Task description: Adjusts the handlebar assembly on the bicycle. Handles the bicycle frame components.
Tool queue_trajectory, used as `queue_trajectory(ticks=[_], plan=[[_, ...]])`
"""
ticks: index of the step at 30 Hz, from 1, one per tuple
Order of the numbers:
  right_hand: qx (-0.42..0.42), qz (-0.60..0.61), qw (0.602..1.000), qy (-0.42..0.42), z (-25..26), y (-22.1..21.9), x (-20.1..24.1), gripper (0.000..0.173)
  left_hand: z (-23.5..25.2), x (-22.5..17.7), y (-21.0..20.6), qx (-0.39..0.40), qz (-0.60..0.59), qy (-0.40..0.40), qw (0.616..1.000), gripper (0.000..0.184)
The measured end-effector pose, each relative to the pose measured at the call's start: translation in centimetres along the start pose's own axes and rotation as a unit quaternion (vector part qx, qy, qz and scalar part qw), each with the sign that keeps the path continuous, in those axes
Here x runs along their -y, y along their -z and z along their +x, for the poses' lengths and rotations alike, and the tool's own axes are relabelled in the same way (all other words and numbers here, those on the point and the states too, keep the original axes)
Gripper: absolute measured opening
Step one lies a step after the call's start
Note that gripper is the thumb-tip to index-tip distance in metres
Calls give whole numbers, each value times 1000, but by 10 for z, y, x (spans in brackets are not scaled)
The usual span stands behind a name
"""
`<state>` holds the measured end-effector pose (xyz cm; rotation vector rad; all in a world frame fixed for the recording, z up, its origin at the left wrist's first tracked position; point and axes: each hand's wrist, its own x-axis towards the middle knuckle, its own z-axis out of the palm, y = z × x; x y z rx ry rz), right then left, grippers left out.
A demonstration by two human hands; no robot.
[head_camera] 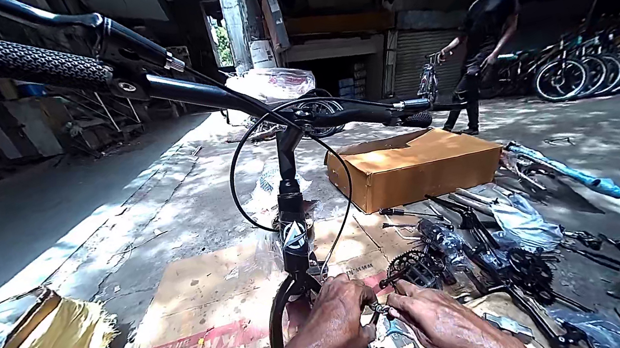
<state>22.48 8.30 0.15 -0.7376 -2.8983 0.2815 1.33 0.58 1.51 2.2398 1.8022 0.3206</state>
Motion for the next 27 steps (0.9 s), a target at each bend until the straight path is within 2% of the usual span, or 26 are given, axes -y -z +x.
queue_trajectory(ticks=[2, 4, 5, 6, 7, 8, 9, 10, 11, 12, 14, 15, 17, 19, 20, 21, 22, 23, 24, 25, 26, 27], plan=[[-33, -33, 999, 10, 8, -2, -2, 32, -1, 1, -1, -12, 4, -5, 1000, 34], [-60, -12, 998, -27, 8, -10, 3, 34, -3, 0, -2, -17, 3, -4, 1000, 38], [-63, 61, 993, -79, 5, -17, 11, 34, -4, 0, -3, -17, 3, -3, 1000, 38], [-66, 184, 971, -136, 2, -28, 21, 35, -5, 0, -3, -17, 0, -4, 1000, 38], [-89, 350, 917, -171, -2, -42, 32, 36, -6, 1, -4, -18, -1, -8, 1000, 37], [-103, 494, 841, -194, -3, -52, 42, 38, -6, 1, -4, -19, 0, -12, 1000, 36], [-109, 571, 787, -205, -4, -56, 47, 39, -6, 2, -4, -20, 0, -15, 1000, 36], [-107, 591, 774, -201, -5, -58, 47, 39, -6, 2, -4, -22, -3, -18, 1000, 36], [-105, 562, 799, -187, -7, -60, 42, 39, -7, 2, -5, -21, -8, -18, 1000, 36], [-105, 489, 849, -172, -8, -60, 33, 39, -8, 1, -6, -20, -6, -16, 1000, 36], [-115, 262, 949, -136, -5, -51, 16, 41, -8, 0, -7, -27, 0, -8, 1000, 37], [-116, 163, 974, -110, -3, -44, 10, 44, -8, -1, -8, -32, 4, -4, 999, 39], [-105, 27, 992, -69, 3, -29, 3, 47, -7, -2, -11, -50, 9, -3, 999, 40], [-93, -40, 993, -61, 7, -17, 4, 48, -7, -2, -14, -59, 10, -6, 998, 39], [-81, -15, 994, -75, 7, -16, 7, 46, -8, -2, -16, -61, 9, -8, 998, 38], [-74, 60, 991, -99, 7, -20, 11, 41, -9, -2, -17, -63, 8, -10, 998, 38], [-91, 186, 970, -126, 5, -33, 19, 37, -9, -1, -17, -64, 7, -16, 998, 38], [-124, 371, 906, -159, 2, -49, 34, 37, -10, 0, -17, -62, 9, -24, 998, 39], [-147, 553, 796, -198, 0, -61, 53, 41, -10, 1, -16, -59, 12, -30, 998, 40], [-163, 660, 694, -236, -1, -67, 69, 43, -10, 1, -15, -55, 12, -34, 998, 40], [-172, 706, 640, -250, -2, -68, 78, 44, -9, 1, -14, -53, 8, -35, 998, 40], [-170, 716, 635, -236, -3, -68, 77, 43, -10, 1, -13, -54, 2, -36, 998, 40]])
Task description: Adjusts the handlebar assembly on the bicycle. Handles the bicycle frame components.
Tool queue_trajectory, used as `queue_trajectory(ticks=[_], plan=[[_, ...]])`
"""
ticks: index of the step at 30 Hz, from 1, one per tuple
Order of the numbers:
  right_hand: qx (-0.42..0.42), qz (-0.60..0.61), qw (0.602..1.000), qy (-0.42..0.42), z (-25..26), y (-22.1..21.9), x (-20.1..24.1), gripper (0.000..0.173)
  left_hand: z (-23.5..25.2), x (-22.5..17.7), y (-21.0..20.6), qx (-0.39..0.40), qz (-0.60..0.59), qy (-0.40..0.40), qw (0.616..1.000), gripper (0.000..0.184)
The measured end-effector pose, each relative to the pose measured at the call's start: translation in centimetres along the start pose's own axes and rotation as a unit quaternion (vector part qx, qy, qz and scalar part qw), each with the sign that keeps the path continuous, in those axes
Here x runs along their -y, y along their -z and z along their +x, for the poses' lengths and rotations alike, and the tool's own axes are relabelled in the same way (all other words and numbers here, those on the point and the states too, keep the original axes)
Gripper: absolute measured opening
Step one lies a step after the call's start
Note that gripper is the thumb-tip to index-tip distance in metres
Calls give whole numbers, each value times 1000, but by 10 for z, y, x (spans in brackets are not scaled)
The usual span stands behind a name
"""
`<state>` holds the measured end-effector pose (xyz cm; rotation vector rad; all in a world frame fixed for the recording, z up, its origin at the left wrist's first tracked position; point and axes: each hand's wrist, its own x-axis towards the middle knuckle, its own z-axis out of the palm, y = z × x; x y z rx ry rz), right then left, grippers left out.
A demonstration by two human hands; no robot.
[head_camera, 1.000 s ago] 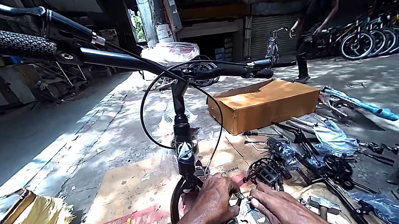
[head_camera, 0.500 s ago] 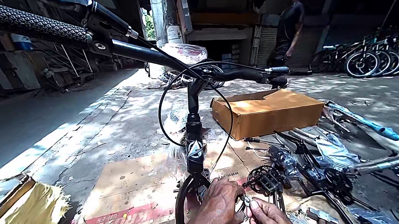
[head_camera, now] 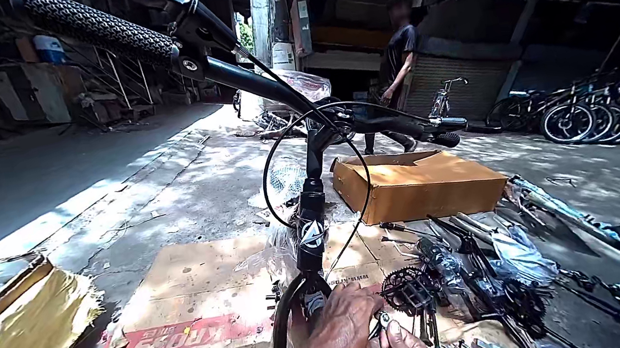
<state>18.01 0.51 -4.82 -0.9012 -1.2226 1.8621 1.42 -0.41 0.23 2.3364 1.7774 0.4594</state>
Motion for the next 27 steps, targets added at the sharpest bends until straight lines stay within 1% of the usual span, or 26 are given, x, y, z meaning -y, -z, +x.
queue_trajectory(ticks=[1, 2, 3, 4, 5, 6, 7, 8, 9, 10, 11, 12, 13, 14, 15, 16, 17, 18, 19, 21, 22, 23, 24, 25, 26, 27], plan=[[26, -32, 999, 26, 2, 7, 2, 43, 0, 1, 1, 1, -5, -2, 1000, 39], [49, -107, 991, 64, 6, 17, 7, 42, 0, 2, 2, 0, -6, -4, 1000, 39], [59, -220, 968, 104, 12, 27, 13, 41, 0, 2, 2, -3, -7, -3, 1000, 39], [56, -357, 922, 139, 20, 37, 22, 42, 0, 2, 2, -7, -7, -1, 1000, 38], [45, -488, 856, 166, 27, 45, 31, 43, 0, 2, 1, -10, -8, 1, 1000, 37], [33, -581, 789, 195, 33, 50, 37, 46, 0, 2, 1, -13, -11, 1, 1000, 37], [23, -634, 741, 220, 39, 53, 43, 49, 1, 1, 0, -17, -15, 1, 1000, 36], [21, -657, 714, 240, 43, 55, 47, 50, 1, 1, -1, -19, -18, 1, 1000, 35], [25, -660, 709, 248, 46, 55, 48, 50, 1, 1, -1, -20, -21, 0, 1000, 35], [28, -640, 729, 240, 45, 53, 47, 48, 1, 1, -1, -20, -22, -1, 1000, 35], [29, -586, 781, 216, 42, 48, 40, 44, 1, 2, -1, -20, -21, -4, 1000, 34], [28, -474, 863, 174, 35, 40, 29, 41, 1, 2, -2, -19, -18, -6, 1000, 35], [20, -304, 945, 116, 25, 26, 14, 43, 0, 2, -2, -17, -12, -9, 1000, 36], [0, -150, 987, 57, 14, 11, 4, 44, 0, 2, -3, -16, -4, -11, 1000, 38], [-18, -57, 998, 22, 7, 1, -1, 45, -1, 2, -3, -17, -3, -13, 1000, 39], [-14, -28, 999, 18, 4, -1, -1, 44, -2, 2, -2, -22, -12, -15, 1000, 39], [8, -55, 997, 44, 6, 4, 1, 44, -2, 3, -1, -26, -18, -17, 999, 38], [28, -138, 986, 95, 10, 14, 5, 43, -3, 5, -1, -30, -21, -19, 999, 37], [33, -263, 953, 144, 15, 25, 11, 42, -4, 5, -1, -33, -23, -20, 999, 37], [23, -503, 840, 202, 29, 43, 27, 43, -5, 6, -2, -38, -22, -14, 999, 36], [21, -572, 791, 217, 35, 49, 34, 46, -5, 5, -3, -40, -20, -12, 999, 36], [22, -609, 760, 226, 40, 52, 39, 48, -4, 5, -4, -41, -20, -13, 999, 35], [28, -617, 754, 224, 44, 53, 43, 49, -4, 6, -4, -42, -21, -14, 999, 35], [34, -590, 780, 207, 44, 51, 42, 47, -3, 6, -5, -44, -23, -15, 999, 35], [40, -509, 843, 167, 39, 44, 36, 43, -4, 6, -7, -47, -24, -18, 998, 36], [48, -347, 931, 100, 30, 32, 25, 42, -4, 7, -8, -49, -22, -22, 998, 36]])
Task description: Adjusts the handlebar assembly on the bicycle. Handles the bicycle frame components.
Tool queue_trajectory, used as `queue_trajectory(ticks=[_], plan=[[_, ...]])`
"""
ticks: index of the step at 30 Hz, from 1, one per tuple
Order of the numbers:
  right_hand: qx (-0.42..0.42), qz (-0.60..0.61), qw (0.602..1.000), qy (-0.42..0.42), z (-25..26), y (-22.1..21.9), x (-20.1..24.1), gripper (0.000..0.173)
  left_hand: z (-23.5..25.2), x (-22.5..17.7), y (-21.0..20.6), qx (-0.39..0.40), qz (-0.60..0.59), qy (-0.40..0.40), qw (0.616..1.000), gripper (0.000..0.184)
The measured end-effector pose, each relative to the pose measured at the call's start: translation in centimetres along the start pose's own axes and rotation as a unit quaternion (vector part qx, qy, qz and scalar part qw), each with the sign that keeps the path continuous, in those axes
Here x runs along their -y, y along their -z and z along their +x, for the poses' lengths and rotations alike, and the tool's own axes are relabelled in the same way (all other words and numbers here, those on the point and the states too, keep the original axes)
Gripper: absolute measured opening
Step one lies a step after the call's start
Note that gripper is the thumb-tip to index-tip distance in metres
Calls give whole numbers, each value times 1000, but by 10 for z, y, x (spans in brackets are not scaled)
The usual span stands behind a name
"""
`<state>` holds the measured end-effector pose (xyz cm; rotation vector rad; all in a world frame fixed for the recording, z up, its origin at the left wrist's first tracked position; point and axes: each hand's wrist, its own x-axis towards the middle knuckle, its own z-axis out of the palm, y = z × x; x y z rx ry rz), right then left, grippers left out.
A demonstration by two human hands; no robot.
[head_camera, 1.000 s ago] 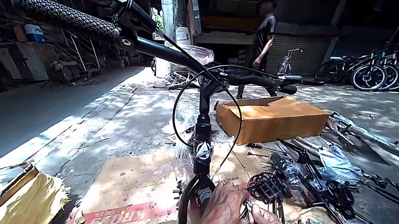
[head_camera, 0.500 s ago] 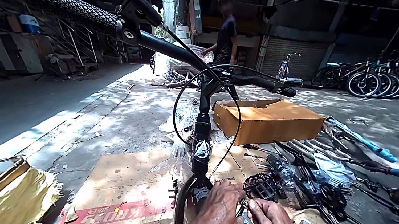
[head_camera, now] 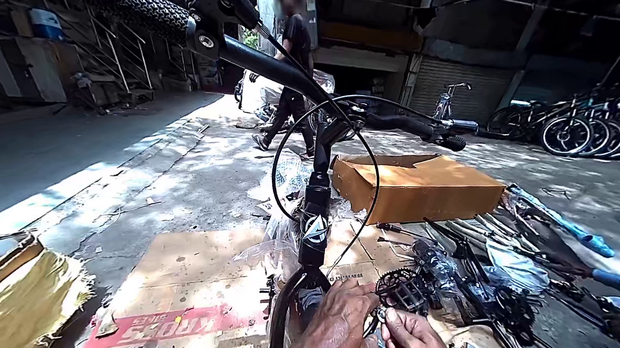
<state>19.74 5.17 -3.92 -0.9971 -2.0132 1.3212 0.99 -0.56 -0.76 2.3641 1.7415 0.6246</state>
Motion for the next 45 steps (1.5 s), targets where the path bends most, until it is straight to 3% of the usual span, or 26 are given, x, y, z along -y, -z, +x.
queue_trajectory(ticks=[1, 2, 3, 4, 7, 10, 14, 17, 20, 23, 28, 30, 33, 38, 41, 43, 45], plan=[[1, 194, 978, -78, -12, -19, 5, 44, 0, 1, -1, -1, 3, -6, 1000, 37], [-10, 312, 941, -129, -22, -31, 9, 45, -1, 2, -1, 2, 2, -9, 1000, 38], [-13, 353, 927, -126, -28, -35, 10, 45, -1, 2, 0, 2, -4, -11, 1000, 39], [-5, 335, 938, -86, -30, -32, 8, 45, -2, 3, 2, 1, -9, -12, 1000, 38], [-40, 32, 994, 100, -19, -5, -10, 27, -3, 3, 2, 1, -12, -8, 1000, 36], [-113, -191, 942, 252, 0, 13, -18, 41, -3, 3, 1, -7, -11, -13, 1000, 35], [-200, -324, 850, 364, 12, 6, -14, 25, -1, 2, 0, -4, -8, -12, 1000, 34], [-219, -398, 827, 330, 12, -1, -13, 45, -2, 3, 0, -10, -10, -19, 1000, 35], [-192, -434, 839, 267, 1, -1, -6, 41, -2, 4, 1, -7, -9, -21, 1000, 35], [-190, -484, 807, 280, 4, -7, 1, 38, -2, 4, 2, -4, -9, -12, 1000, 37], [-165, -514, 796, 275, 10, 6, 4, 63, 0, 3, -1, -4, -11, -13, 1000, 37], [-160, -502, 801, 283, 3, 8, 9, 59, 0, 3, 2, -3, -11, -14, 1000, 37], [-154, -511, 793, 294, 6, 2, 6, 37, 0, 3, 2, -4, -17, -16, 1000, 39], [-134, -512, 803, 273, 8, 12, 11, 55, 0, 2, 1, 1, -14, -16, 1000, 37], [-138, -513, 790, 305, 10, 6, 9, 41, -1, 6, 1, -12, -15, -19, 1000, 37], [-131, -488, 814, 287, 11, 4, 4, 42, -1, 5, -1, -7, -10, -19, 1000, 38], [-45, -476, 859, 183, 5, 13, 19, 44, -1, 4, 0, 3, -14, -16, 1000, 37]])
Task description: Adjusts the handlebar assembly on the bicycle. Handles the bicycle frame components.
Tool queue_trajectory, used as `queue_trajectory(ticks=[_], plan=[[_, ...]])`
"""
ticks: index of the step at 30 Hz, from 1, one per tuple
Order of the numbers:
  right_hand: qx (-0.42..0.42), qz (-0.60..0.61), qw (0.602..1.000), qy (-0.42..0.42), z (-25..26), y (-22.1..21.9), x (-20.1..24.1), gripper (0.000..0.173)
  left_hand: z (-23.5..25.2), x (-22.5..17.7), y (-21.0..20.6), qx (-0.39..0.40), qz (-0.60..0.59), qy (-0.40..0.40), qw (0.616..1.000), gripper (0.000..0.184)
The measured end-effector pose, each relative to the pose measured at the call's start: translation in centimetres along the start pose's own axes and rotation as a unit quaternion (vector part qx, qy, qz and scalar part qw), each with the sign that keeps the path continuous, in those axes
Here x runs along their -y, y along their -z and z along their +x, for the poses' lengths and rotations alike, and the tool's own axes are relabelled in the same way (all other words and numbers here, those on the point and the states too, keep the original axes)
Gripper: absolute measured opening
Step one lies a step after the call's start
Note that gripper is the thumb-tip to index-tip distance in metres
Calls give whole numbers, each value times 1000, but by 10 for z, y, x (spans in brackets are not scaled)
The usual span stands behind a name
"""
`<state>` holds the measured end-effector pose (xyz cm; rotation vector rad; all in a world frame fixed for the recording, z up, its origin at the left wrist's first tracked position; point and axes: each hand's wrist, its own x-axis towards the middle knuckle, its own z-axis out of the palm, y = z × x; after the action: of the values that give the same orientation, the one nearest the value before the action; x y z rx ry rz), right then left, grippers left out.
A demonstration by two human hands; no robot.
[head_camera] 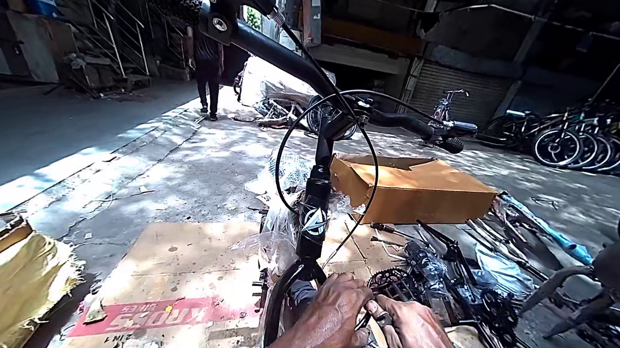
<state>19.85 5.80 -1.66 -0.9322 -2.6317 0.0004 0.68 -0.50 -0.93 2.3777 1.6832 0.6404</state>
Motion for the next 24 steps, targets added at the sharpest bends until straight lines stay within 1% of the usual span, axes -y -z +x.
queue_trajectory(ticks=[1, 2, 3, 4, 5, 6, 7, 8, 10, 12, 13, 16, 18, 19, 20, 21, 22, 23, 24], plan=[[94, 28, 995, -31, 2, 15, 0, 42, 0, 0, 1, 3, -3, 1, 1000, 38], [179, 53, 981, -49, 4, 28, -3, 45, -1, 0, 2, 2, -1, 0, 1000, 37], [245, 73, 966, -49, 4, 35, -10, 57, -1, 1, 2, 2, -1, 2, 1000, 38], [293, 93, 951, -33, 5, 39, -18, 63, -2, 1, 2, 0, 0, 5, 1000, 38], [318, 122, 940, -6, 4, 39, -28, 59, -2, 1, 2, -1, 1, 5, 1000, 38], [321, 151, 935, 22, 4, 39, -35, 51, -2, 1, 2, -1, -1, 5, 1000, 38], [301, 171, 937, 45, 4, 37, -41, 42, -2, 0, 3, 0, -2, 5, 1000, 38], [261, 178, 947, 62, 6, 36, -42, 37, -1, 0, 3, 0, -5, 6, 1000, 38], [172, 142, 972, 75, 10, 34, -37, 31, 1, 0, 1, -3, -3, 6, 1000, 37], [112, 76, 988, 75, 12, 30, -31, 31, 1, 0, 0, -1, -2, 5, 1000, 36], [97, 50, 991, 72, 11, 29, -29, 31, 1, 0, 1, 1, -2, 5, 1000, 36], [69, -13, 996, 56, 6, 25, -21, 30, -1, 1, 2, -5, -1, 1, 1000, 35], [11, -46, 997, 53, 3, 17, -18, 31, -1, 2, 2, -9, 0, 0, 1000, 35], [-11, -46, 998, 47, 1, 12, -17, 32, -1, 2, 2, -10, 0, 0, 1000, 35], [-20, -20, 999, 27, 0, 8, -14, 33, -1, 2, 2, -9, -1, 1, 1000, 35], [-17, 47, 999, -10, -2, 1, -9, 33, -1, 2, 2, -9, 0, 2, 1000, 36], [-3, 181, 981, -69, -6, -8, 1, 31, -2, 2, 2, -9, 1, 3, 1000, 36], [12, 378, 916, -136, -12, -19, 13, 32, -2, 2, 1, -11, 1, 2, 1000, 36], [24, 549, 814, -187, -17, -25, 25, 33, -2, 3, 0, -14, 0, -3, 1000, 37]])
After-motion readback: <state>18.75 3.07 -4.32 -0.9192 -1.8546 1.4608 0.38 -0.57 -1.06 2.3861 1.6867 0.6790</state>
